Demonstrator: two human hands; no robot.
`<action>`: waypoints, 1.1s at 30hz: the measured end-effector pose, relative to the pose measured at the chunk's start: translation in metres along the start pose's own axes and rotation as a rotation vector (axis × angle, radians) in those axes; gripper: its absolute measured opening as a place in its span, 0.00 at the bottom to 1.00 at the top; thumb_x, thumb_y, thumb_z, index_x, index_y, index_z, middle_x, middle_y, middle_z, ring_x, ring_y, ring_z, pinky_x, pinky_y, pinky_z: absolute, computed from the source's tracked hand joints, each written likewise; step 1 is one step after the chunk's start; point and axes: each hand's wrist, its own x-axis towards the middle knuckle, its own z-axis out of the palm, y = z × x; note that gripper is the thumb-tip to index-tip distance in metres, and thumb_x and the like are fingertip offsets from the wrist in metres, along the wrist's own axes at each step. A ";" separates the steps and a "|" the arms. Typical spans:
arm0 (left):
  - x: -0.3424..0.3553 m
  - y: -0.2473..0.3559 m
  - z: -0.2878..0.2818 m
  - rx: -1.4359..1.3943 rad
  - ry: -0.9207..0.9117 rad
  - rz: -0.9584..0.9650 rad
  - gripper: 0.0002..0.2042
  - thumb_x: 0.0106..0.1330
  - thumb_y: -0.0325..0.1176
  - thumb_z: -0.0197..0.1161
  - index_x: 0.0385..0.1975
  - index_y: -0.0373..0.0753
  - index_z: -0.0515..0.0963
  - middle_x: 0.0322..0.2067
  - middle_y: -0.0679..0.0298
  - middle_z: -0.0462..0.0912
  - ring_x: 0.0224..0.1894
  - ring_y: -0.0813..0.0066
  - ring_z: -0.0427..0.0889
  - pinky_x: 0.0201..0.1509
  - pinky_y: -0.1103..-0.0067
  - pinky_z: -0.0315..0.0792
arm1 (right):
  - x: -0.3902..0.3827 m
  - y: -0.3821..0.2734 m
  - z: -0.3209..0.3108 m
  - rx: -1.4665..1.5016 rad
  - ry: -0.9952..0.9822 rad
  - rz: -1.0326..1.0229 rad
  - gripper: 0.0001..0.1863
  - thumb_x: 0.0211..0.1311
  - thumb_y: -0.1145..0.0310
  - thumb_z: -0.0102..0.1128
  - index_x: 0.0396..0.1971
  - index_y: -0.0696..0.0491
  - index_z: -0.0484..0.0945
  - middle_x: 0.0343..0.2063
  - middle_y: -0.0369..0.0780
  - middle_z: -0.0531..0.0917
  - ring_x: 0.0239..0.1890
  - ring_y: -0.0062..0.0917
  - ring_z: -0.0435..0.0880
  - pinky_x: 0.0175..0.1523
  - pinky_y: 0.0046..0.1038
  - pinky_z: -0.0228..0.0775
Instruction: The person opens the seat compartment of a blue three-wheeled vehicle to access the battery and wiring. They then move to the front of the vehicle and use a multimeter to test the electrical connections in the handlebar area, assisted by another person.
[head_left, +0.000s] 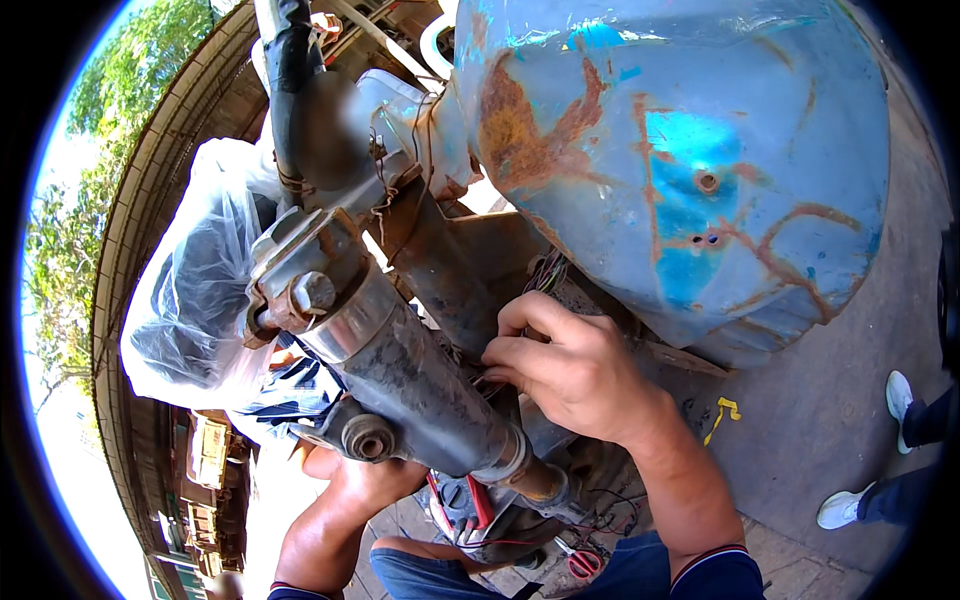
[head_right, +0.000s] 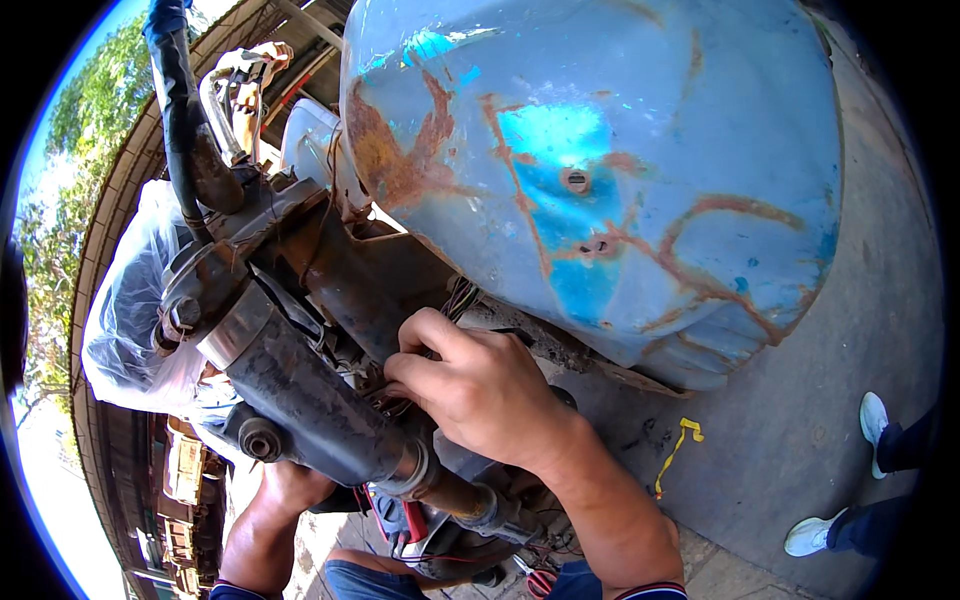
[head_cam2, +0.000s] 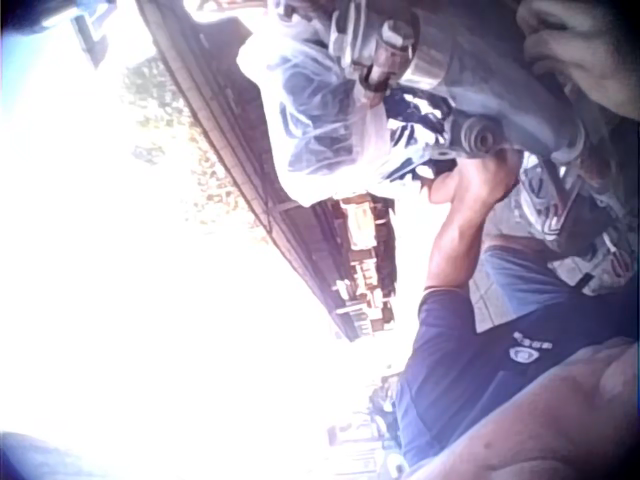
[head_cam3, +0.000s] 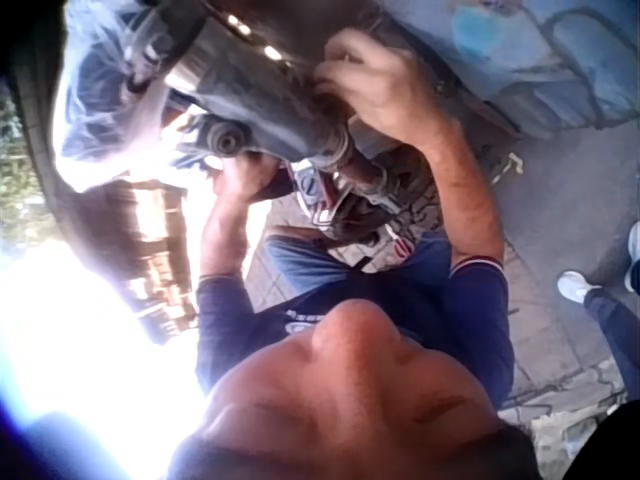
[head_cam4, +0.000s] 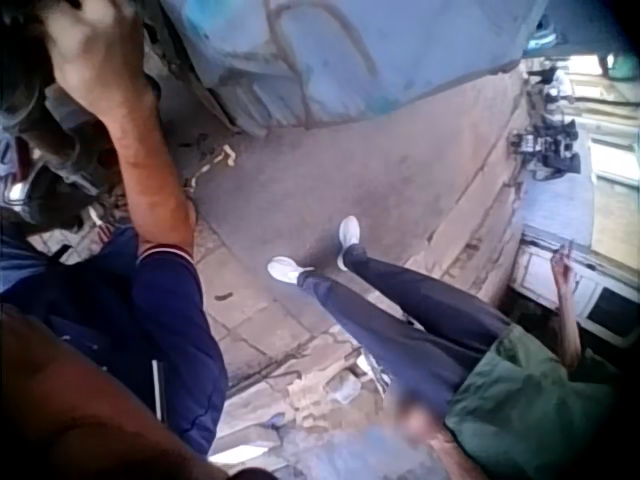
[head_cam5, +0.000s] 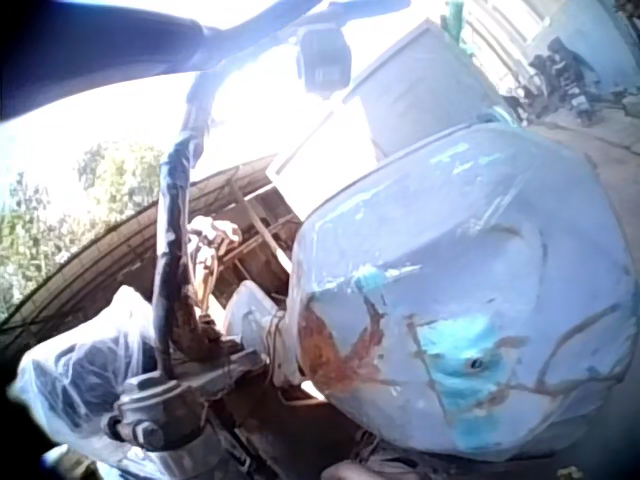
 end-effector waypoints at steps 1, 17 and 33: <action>0.000 -0.001 0.000 -0.005 -0.005 0.010 0.16 0.63 0.24 0.70 0.51 0.31 0.81 0.46 0.52 0.87 0.48 0.58 0.87 0.55 0.65 0.80 | 0.000 0.001 -0.001 0.000 -0.005 -0.001 0.09 0.56 0.71 0.75 0.35 0.54 0.84 0.37 0.39 0.79 0.31 0.36 0.85 0.35 0.37 0.77; -0.012 -0.012 0.005 -0.059 -0.061 -0.061 0.19 0.61 0.19 0.73 0.53 0.30 0.80 0.49 0.53 0.87 0.52 0.61 0.86 0.58 0.66 0.80 | -0.001 0.005 -0.025 0.347 -0.117 0.368 0.11 0.61 0.82 0.66 0.42 0.60 0.79 0.38 0.45 0.84 0.36 0.39 0.87 0.40 0.35 0.77; -0.024 -0.026 0.014 -0.196 0.092 -0.195 0.19 0.62 0.18 0.71 0.54 0.31 0.79 0.50 0.54 0.86 0.51 0.62 0.86 0.58 0.67 0.80 | -0.006 0.012 -0.005 0.061 -0.034 0.022 0.07 0.55 0.72 0.74 0.32 0.54 0.85 0.25 0.40 0.79 0.27 0.40 0.83 0.34 0.38 0.73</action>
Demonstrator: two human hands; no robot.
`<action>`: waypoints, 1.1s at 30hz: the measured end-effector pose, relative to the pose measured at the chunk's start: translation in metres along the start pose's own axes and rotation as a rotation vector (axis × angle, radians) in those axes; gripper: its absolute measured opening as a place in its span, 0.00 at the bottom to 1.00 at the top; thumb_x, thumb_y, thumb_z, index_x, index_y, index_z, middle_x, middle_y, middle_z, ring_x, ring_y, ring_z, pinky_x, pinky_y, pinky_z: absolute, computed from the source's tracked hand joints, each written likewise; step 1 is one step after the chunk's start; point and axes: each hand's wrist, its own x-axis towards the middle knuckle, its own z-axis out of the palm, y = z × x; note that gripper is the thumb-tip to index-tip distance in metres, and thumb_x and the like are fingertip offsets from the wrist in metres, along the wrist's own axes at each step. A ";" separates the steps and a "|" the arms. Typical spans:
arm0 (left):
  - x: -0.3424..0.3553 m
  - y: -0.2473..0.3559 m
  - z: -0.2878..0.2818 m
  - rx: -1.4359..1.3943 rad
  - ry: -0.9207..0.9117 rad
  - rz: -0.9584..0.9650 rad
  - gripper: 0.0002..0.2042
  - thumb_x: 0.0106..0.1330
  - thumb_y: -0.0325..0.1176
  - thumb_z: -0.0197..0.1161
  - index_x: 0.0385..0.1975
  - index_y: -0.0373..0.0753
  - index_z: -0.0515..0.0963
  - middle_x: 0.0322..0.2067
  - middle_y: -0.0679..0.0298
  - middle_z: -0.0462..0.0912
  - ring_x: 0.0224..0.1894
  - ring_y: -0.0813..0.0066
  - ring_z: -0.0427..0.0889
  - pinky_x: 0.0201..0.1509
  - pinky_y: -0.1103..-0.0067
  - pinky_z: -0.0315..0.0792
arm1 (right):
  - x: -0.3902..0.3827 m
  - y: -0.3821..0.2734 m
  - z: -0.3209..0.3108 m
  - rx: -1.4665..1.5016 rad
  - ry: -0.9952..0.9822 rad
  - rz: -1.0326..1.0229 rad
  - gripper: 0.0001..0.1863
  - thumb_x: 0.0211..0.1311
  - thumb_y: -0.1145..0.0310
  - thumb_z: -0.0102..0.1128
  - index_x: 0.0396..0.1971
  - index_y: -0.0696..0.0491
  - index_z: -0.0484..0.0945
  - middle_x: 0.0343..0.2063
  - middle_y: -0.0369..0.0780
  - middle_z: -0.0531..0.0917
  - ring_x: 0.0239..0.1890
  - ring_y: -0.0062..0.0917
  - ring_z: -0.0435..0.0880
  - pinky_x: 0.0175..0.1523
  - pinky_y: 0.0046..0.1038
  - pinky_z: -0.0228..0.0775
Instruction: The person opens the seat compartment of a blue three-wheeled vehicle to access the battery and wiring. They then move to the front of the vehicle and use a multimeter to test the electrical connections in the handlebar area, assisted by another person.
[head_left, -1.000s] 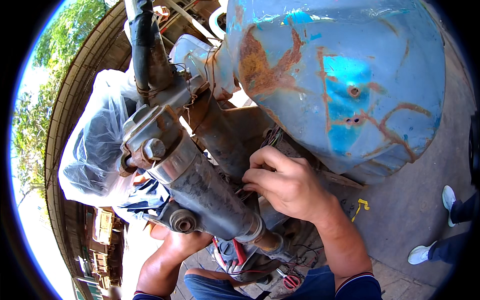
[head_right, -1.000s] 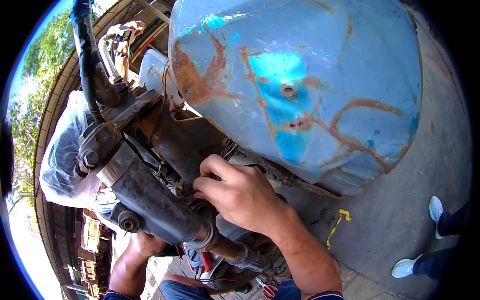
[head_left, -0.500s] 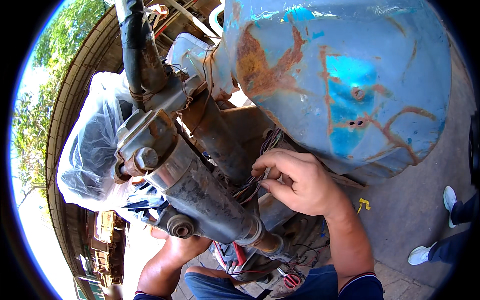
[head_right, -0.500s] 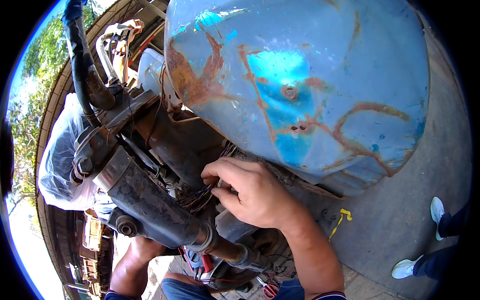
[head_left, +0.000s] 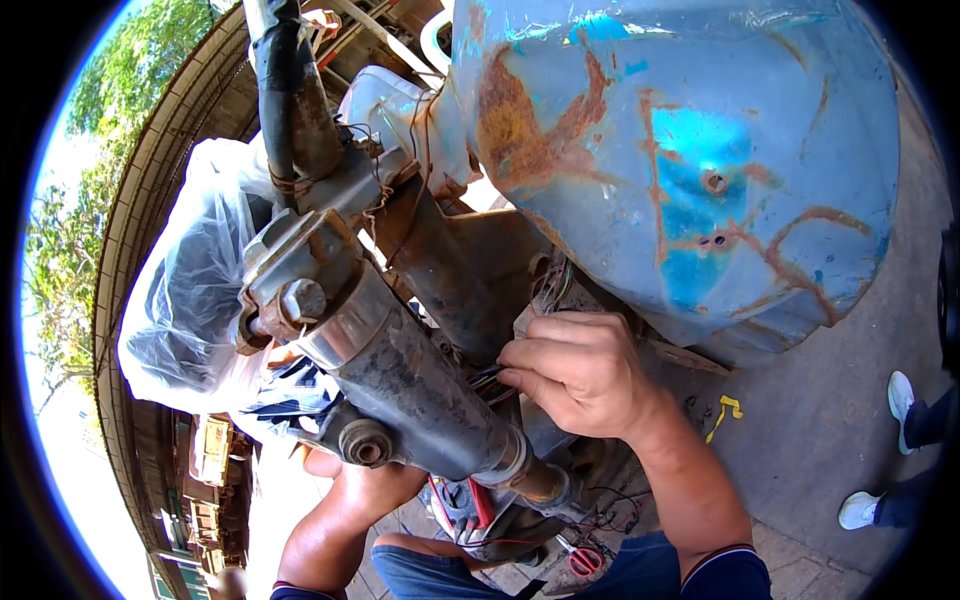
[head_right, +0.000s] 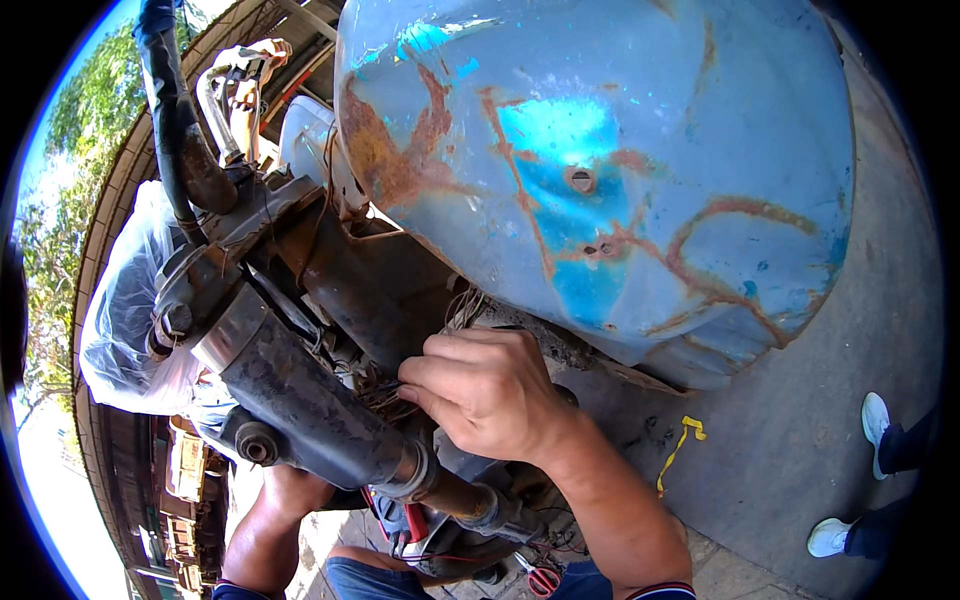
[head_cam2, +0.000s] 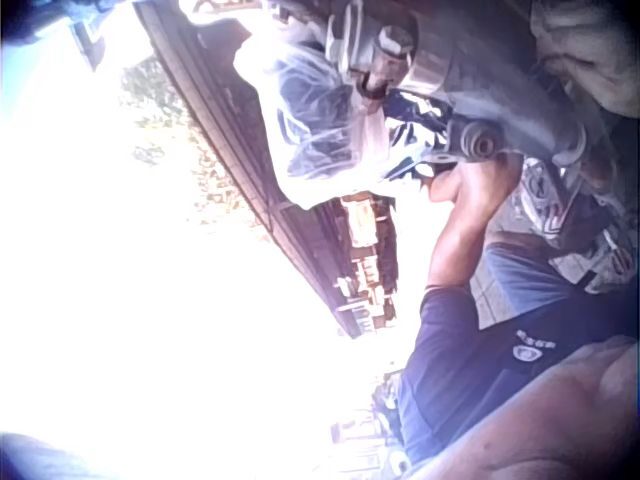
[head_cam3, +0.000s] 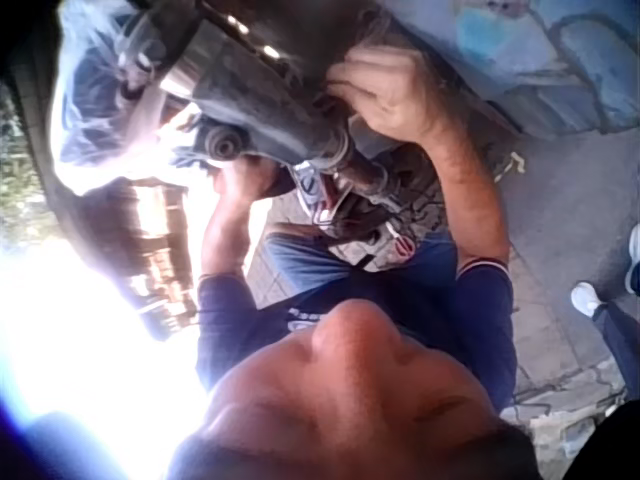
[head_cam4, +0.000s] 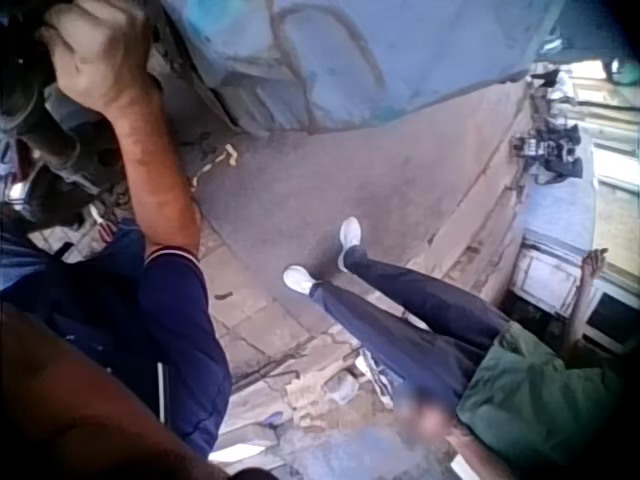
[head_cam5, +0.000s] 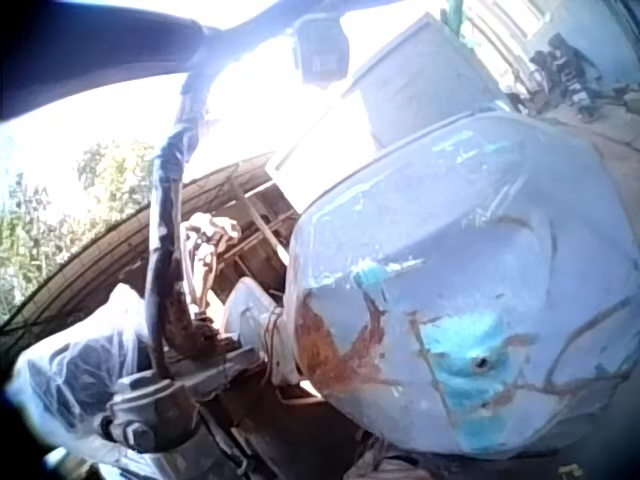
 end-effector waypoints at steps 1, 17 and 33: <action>0.000 0.000 0.000 -0.034 0.009 -0.014 0.19 0.62 0.18 0.71 0.53 0.31 0.79 0.50 0.54 0.86 0.51 0.62 0.86 0.58 0.67 0.80 | 0.000 0.000 0.002 -0.006 0.008 0.004 0.07 0.55 0.72 0.74 0.32 0.54 0.85 0.24 0.40 0.79 0.27 0.40 0.82 0.33 0.38 0.73; 0.016 0.033 -0.001 0.072 -0.048 0.100 0.17 0.62 0.19 0.71 0.51 0.30 0.81 0.48 0.54 0.87 0.50 0.63 0.87 0.56 0.68 0.81 | 0.002 -0.017 0.009 0.087 0.093 0.099 0.09 0.53 0.83 0.72 0.35 0.60 0.84 0.26 0.44 0.81 0.26 0.38 0.82 0.31 0.34 0.71; 0.025 0.036 -0.005 0.020 -0.112 0.064 0.25 0.60 0.19 0.73 0.59 0.32 0.77 0.52 0.55 0.84 0.54 0.66 0.84 0.59 0.71 0.79 | 0.000 -0.005 0.014 0.004 0.091 -0.001 0.08 0.52 0.80 0.74 0.33 0.58 0.86 0.23 0.42 0.82 0.24 0.36 0.84 0.29 0.34 0.72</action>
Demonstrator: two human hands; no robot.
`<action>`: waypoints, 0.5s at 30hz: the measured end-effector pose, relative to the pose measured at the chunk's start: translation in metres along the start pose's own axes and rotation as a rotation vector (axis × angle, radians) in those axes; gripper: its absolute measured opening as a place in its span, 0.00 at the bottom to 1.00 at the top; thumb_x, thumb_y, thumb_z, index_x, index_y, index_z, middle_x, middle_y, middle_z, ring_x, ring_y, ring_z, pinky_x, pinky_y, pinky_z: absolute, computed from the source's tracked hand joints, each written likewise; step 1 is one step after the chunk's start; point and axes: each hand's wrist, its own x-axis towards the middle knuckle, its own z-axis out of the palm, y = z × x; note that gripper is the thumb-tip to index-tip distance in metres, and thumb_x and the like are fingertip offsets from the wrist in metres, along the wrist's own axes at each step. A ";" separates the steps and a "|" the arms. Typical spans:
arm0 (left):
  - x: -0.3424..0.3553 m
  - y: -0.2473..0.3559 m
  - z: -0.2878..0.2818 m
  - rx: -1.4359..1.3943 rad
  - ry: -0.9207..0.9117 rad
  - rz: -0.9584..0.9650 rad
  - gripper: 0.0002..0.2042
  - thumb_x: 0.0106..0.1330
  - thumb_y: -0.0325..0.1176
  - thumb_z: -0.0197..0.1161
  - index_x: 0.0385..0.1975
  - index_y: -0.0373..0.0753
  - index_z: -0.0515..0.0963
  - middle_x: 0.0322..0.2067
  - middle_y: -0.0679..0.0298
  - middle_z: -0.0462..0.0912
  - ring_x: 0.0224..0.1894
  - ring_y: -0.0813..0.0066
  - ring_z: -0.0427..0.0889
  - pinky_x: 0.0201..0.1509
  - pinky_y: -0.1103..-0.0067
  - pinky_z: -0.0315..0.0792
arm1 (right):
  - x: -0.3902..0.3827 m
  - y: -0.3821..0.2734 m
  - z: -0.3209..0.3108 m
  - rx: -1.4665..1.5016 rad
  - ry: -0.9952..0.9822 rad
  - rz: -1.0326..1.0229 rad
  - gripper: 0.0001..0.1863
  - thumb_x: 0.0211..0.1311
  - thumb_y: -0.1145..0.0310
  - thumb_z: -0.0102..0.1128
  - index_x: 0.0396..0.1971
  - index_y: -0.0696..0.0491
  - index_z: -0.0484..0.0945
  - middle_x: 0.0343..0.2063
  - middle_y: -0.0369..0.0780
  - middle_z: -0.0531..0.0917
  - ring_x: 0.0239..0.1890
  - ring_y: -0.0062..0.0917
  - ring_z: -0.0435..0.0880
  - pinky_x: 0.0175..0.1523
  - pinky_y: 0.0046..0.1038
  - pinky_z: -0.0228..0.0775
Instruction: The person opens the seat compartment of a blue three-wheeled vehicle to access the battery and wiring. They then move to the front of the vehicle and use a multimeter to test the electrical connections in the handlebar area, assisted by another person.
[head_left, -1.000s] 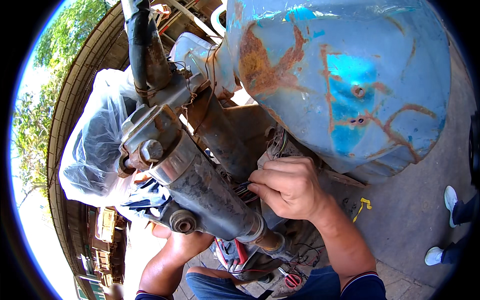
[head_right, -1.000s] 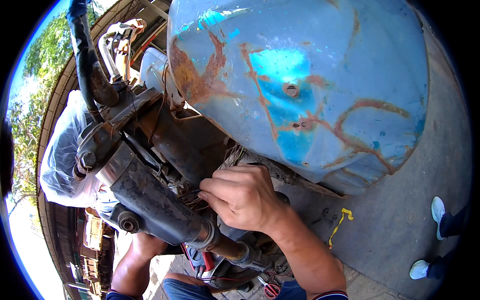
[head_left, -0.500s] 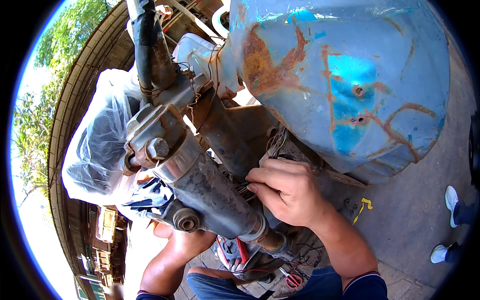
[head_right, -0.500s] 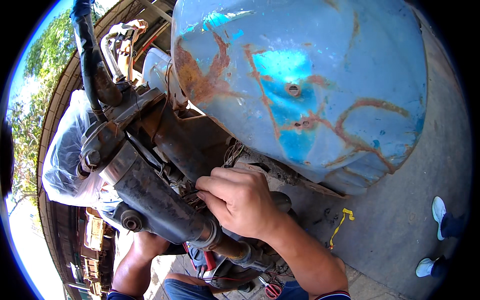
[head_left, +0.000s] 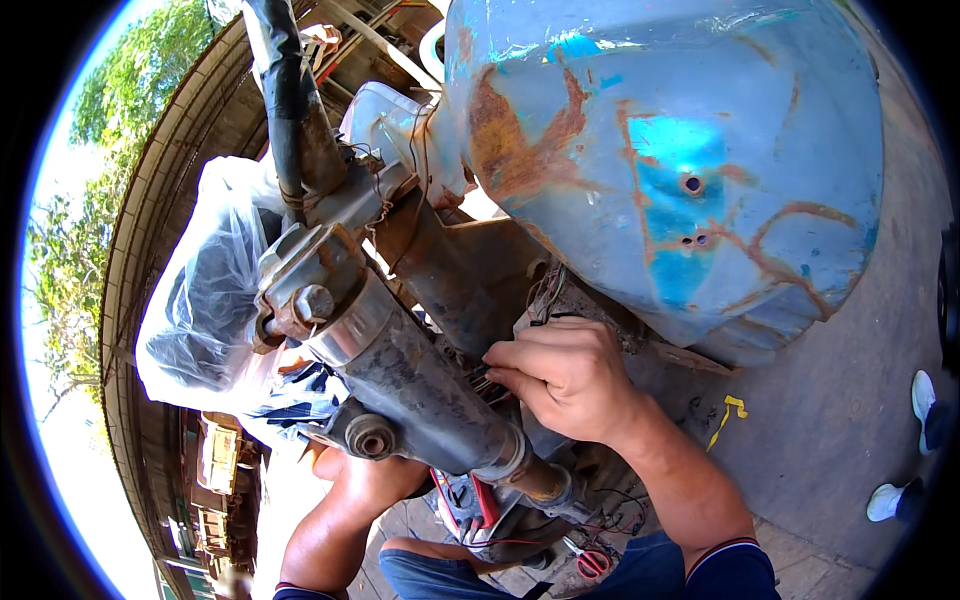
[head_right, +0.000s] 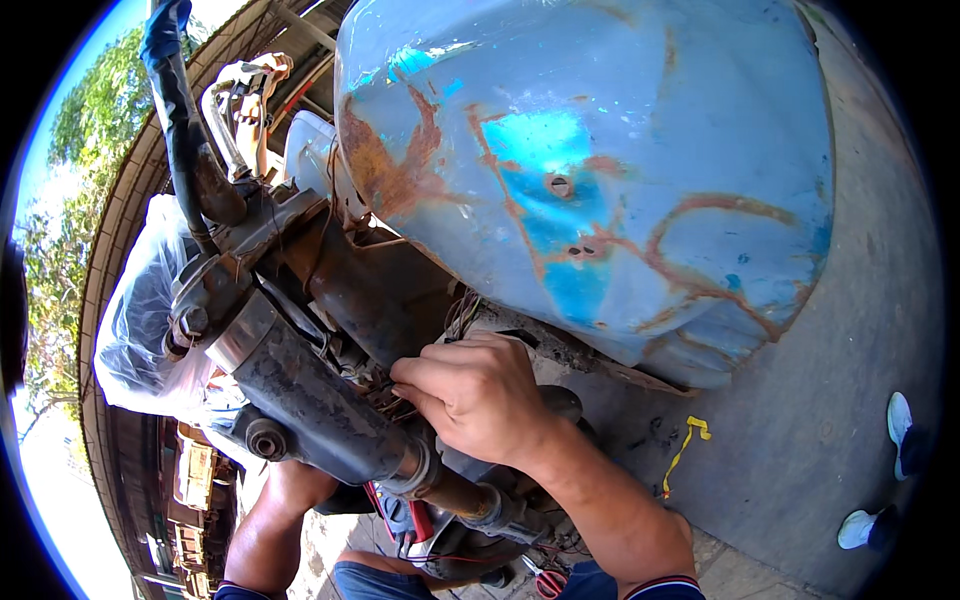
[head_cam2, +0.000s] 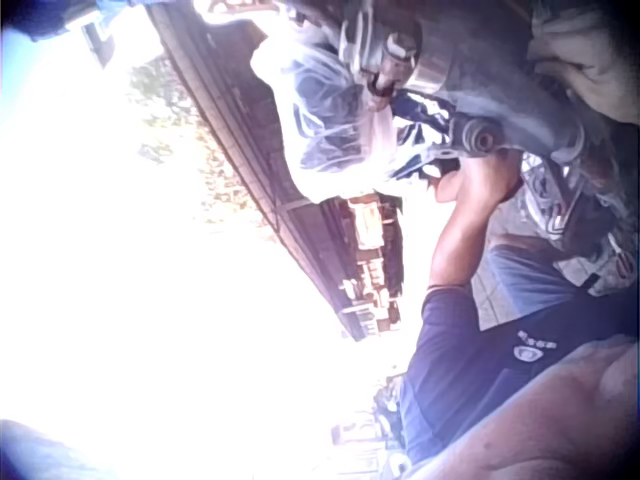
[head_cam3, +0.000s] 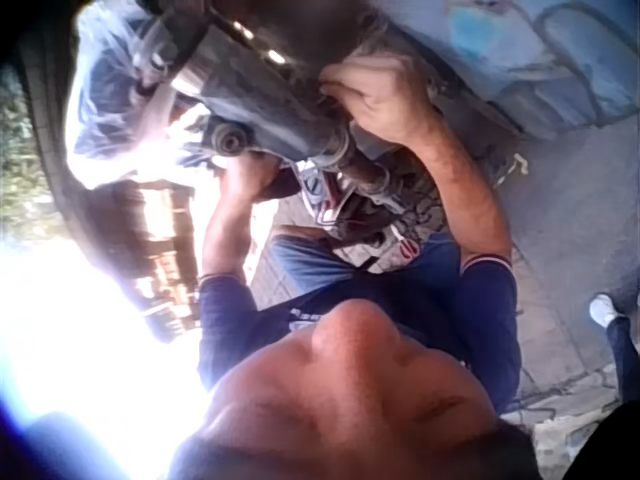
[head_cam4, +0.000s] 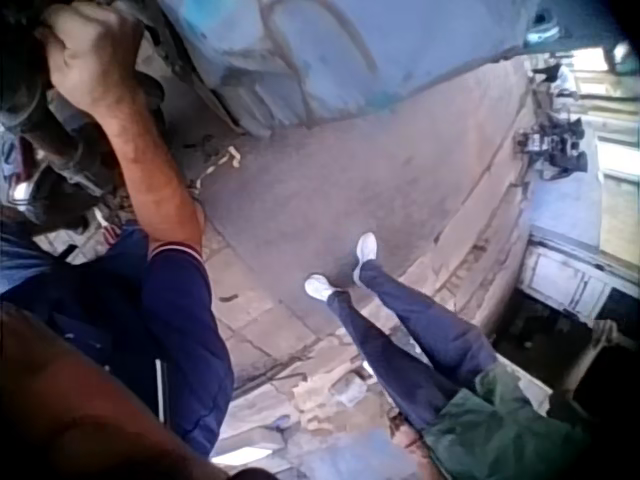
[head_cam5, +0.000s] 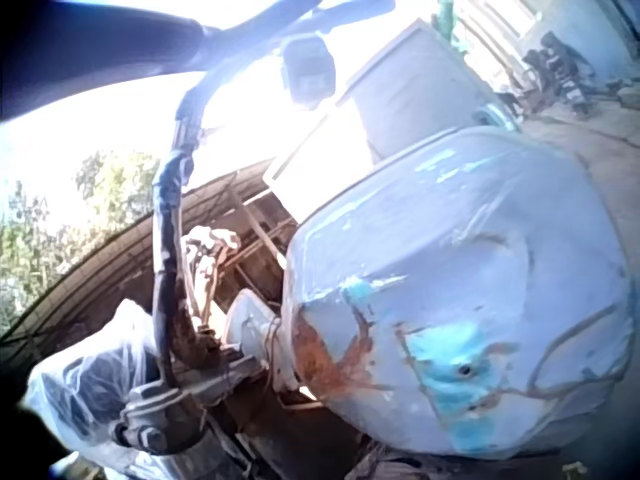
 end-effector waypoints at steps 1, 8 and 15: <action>0.001 0.000 0.001 -0.005 0.002 0.007 0.25 0.60 0.19 0.74 0.59 0.32 0.77 0.53 0.55 0.84 0.54 0.66 0.84 0.59 0.71 0.79 | 0.000 -0.001 -0.001 0.011 0.000 0.051 0.08 0.53 0.78 0.74 0.34 0.57 0.86 0.25 0.41 0.82 0.25 0.38 0.85 0.30 0.36 0.73; 0.002 0.001 0.003 -0.035 -0.007 0.016 0.25 0.61 0.19 0.74 0.60 0.32 0.76 0.53 0.56 0.84 0.54 0.67 0.84 0.59 0.71 0.79 | 0.001 -0.011 -0.002 0.147 0.020 0.179 0.09 0.55 0.74 0.74 0.36 0.55 0.85 0.29 0.41 0.82 0.28 0.41 0.84 0.33 0.39 0.73; 0.002 -0.001 0.002 0.036 -0.029 0.072 0.25 0.63 0.20 0.73 0.61 0.32 0.74 0.53 0.55 0.83 0.54 0.67 0.83 0.59 0.71 0.79 | 0.001 -0.002 -0.004 0.025 -0.011 0.043 0.06 0.54 0.73 0.74 0.30 0.55 0.85 0.24 0.40 0.82 0.27 0.38 0.84 0.31 0.38 0.72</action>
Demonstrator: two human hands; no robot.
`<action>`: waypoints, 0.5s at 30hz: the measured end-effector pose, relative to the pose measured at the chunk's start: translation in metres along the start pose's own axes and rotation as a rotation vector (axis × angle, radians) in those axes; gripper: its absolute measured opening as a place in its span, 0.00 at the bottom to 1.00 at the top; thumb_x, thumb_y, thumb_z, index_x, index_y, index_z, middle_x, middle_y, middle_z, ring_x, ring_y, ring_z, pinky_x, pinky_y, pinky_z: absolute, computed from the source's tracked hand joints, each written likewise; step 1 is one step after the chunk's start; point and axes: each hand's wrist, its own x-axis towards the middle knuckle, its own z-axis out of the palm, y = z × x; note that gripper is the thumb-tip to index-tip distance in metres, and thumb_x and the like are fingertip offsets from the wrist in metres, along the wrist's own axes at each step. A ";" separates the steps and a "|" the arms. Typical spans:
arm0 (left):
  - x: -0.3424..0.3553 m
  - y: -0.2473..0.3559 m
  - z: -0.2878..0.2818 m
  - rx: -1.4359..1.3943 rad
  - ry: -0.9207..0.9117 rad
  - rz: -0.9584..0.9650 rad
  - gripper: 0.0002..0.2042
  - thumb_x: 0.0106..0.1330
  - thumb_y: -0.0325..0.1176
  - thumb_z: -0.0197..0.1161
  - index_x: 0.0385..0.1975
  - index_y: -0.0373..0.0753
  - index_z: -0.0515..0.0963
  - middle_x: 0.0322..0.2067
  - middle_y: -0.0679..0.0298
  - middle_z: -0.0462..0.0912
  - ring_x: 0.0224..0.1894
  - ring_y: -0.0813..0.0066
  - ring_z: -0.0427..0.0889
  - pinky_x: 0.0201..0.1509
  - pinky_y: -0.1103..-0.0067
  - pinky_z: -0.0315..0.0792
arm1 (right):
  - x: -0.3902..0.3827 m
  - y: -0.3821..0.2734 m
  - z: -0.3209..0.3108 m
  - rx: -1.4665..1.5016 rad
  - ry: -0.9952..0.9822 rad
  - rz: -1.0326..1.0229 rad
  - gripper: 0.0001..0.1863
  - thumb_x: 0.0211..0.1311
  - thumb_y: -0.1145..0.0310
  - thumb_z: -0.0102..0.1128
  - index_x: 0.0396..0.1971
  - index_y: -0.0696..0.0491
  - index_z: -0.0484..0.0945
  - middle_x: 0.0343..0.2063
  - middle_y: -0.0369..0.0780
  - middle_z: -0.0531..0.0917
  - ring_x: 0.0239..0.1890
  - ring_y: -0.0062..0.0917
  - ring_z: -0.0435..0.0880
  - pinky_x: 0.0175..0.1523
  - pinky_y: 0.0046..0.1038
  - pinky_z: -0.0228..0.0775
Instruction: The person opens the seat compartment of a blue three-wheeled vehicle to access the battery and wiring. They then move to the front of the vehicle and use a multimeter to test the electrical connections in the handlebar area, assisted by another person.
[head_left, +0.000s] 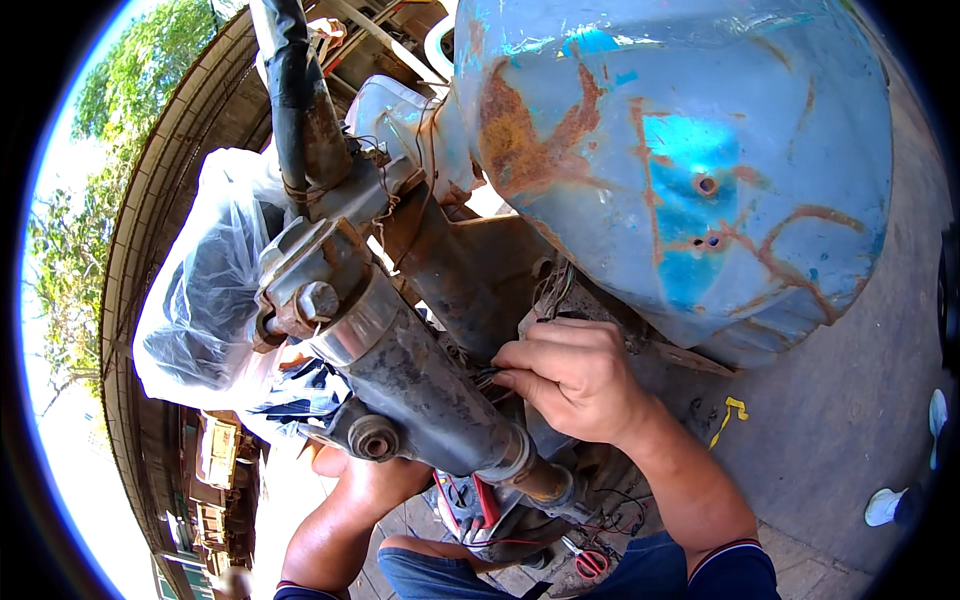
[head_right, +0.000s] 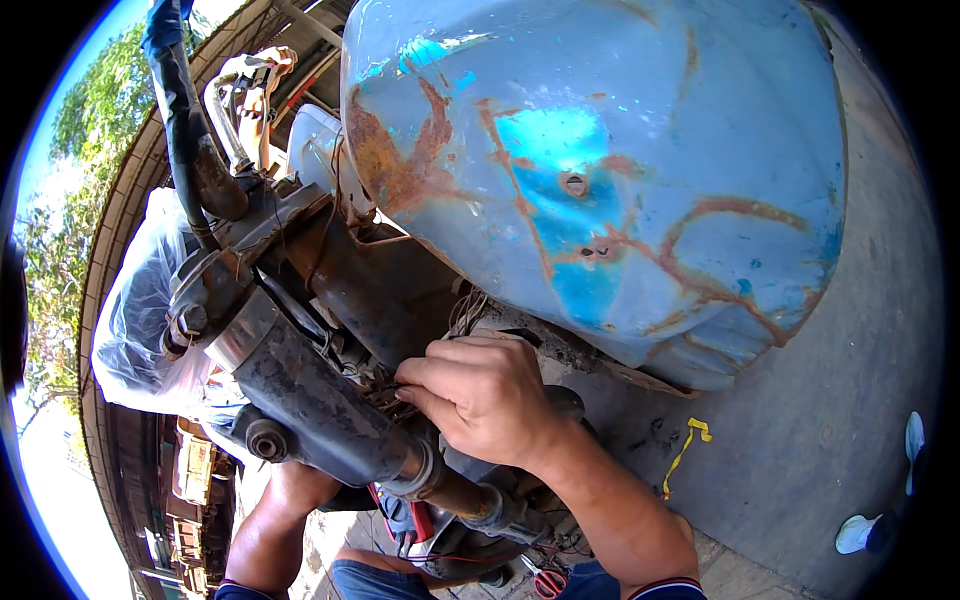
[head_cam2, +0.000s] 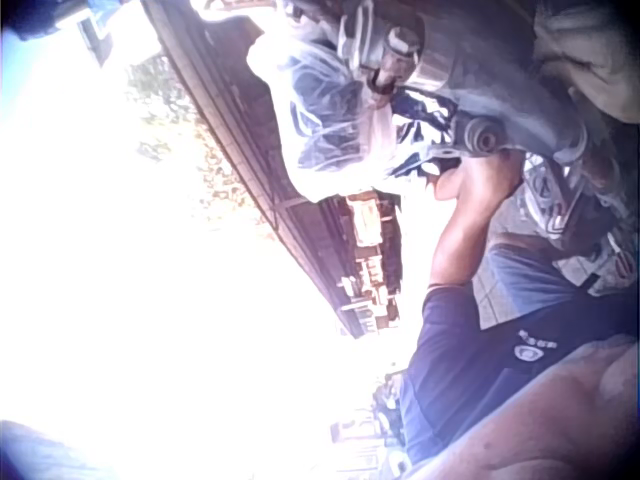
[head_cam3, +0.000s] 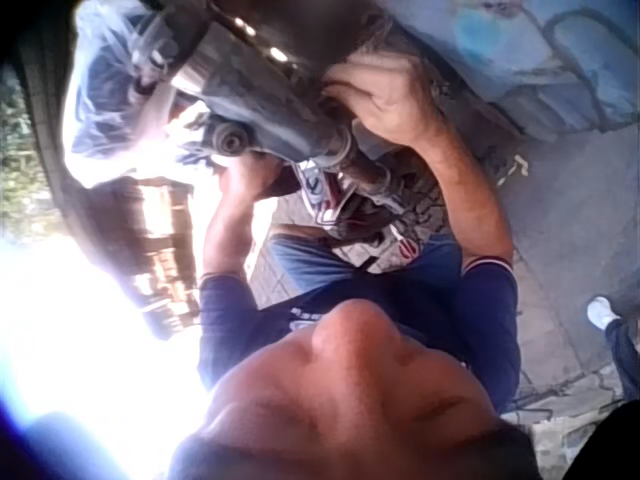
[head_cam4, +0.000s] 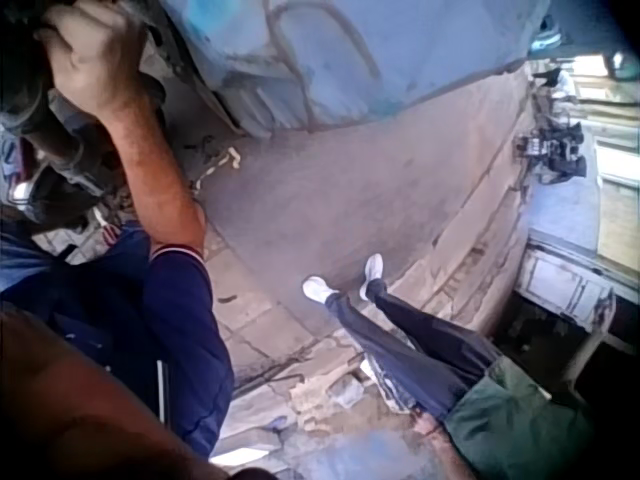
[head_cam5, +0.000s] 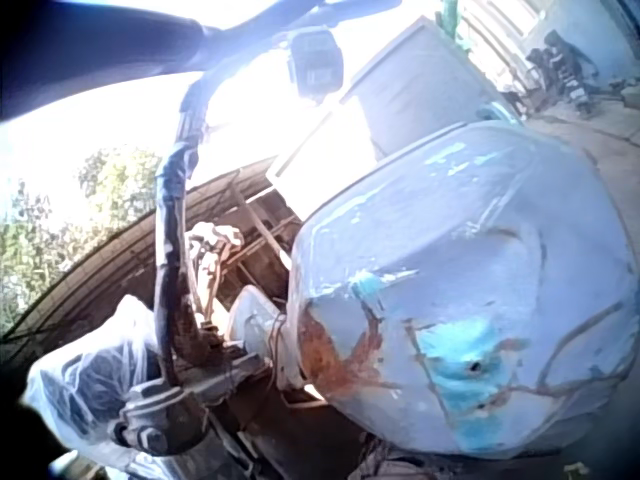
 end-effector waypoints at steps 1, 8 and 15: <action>0.000 -0.002 0.001 0.014 -0.001 0.000 0.26 0.63 0.20 0.73 0.61 0.32 0.74 0.53 0.55 0.83 0.54 0.67 0.83 0.59 0.71 0.79 | -0.001 0.002 0.001 -0.008 -0.002 -0.005 0.06 0.54 0.72 0.74 0.30 0.54 0.85 0.23 0.40 0.81 0.26 0.38 0.84 0.31 0.38 0.72; -0.003 -0.008 0.007 -0.294 0.064 -0.190 0.24 0.69 0.22 0.69 0.63 0.33 0.71 0.54 0.55 0.80 0.55 0.69 0.82 0.59 0.71 0.80 | -0.002 0.002 0.002 -0.144 -0.006 -0.054 0.09 0.50 0.75 0.76 0.32 0.56 0.85 0.24 0.41 0.84 0.25 0.37 0.85 0.30 0.36 0.74; -0.005 -0.007 0.011 -0.538 0.080 -0.321 0.23 0.70 0.23 0.69 0.63 0.33 0.71 0.54 0.55 0.80 0.55 0.70 0.81 0.59 0.71 0.80 | 0.001 -0.016 -0.002 0.073 0.046 0.169 0.21 0.51 0.78 0.75 0.46 0.54 0.77 0.30 0.41 0.83 0.27 0.38 0.86 0.35 0.40 0.75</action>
